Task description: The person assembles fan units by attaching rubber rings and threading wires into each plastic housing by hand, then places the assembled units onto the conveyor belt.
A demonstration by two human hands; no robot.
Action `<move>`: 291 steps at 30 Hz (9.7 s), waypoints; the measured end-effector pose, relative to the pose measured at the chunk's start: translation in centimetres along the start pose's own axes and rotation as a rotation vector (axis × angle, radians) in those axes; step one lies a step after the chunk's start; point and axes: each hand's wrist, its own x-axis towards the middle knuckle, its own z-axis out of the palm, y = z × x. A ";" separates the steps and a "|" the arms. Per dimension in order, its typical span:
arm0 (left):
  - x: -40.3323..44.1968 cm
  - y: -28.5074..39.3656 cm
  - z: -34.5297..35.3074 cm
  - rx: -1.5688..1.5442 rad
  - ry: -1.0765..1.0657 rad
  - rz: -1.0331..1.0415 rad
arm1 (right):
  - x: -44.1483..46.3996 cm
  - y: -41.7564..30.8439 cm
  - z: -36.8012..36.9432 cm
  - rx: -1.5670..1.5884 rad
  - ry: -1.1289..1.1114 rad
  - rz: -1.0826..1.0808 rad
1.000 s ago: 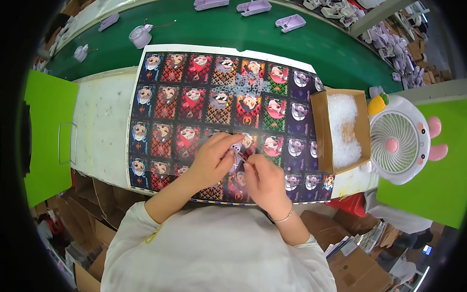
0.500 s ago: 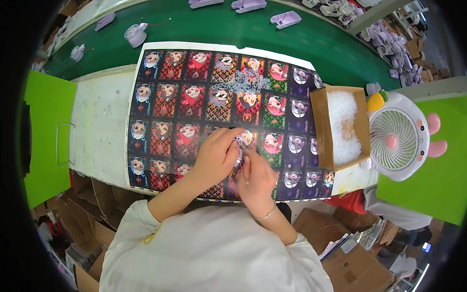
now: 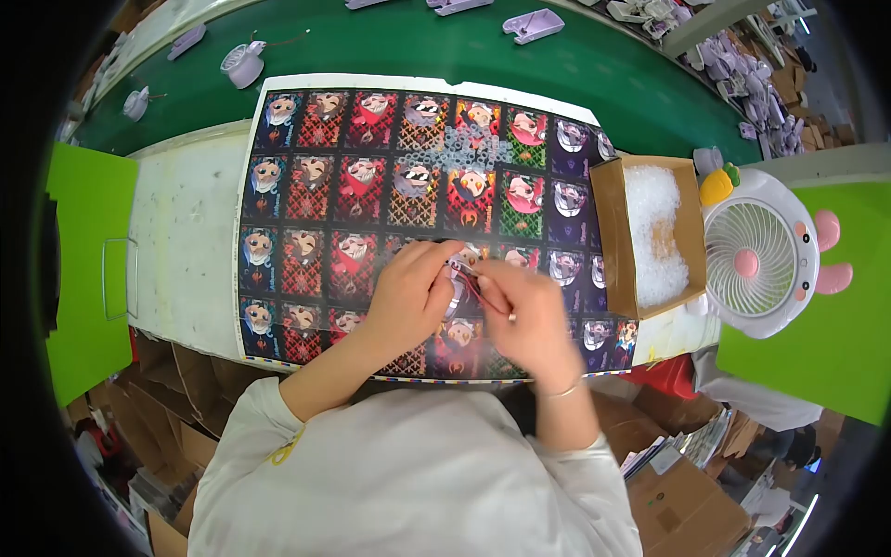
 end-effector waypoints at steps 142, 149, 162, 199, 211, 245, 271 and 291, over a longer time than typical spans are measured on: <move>-0.6 -0.1 0.2 -0.172 0.007 -0.129 | 0.7 0.4 0.5 -0.186 -0.002 -0.291; -0.5 0.2 -0.5 -0.201 -0.056 -0.142 | 2.9 2.5 -3.2 -0.162 -0.106 -0.212; 1.2 5.9 -4.5 -0.289 0.301 0.131 | 2.6 0.0 -0.5 0.236 0.162 -0.275; -0.7 -0.4 -3.2 -0.843 0.171 -0.230 | 2.9 -2.1 0.8 -0.170 -0.254 -0.802; -1.2 2.2 -1.2 0.035 0.047 0.172 | 11.8 9.3 0.0 -0.167 0.275 -0.122; 2.2 3.8 -0.8 0.145 0.097 0.506 | -1.2 -1.0 -2.7 0.288 0.218 -0.366; 0.4 0.1 0.9 -0.108 0.015 0.006 | 0.4 2.4 2.6 0.362 0.232 -0.130; 0.4 0.0 1.0 -0.129 0.034 -0.012 | 1.7 8.0 -0.5 -0.201 0.212 -0.118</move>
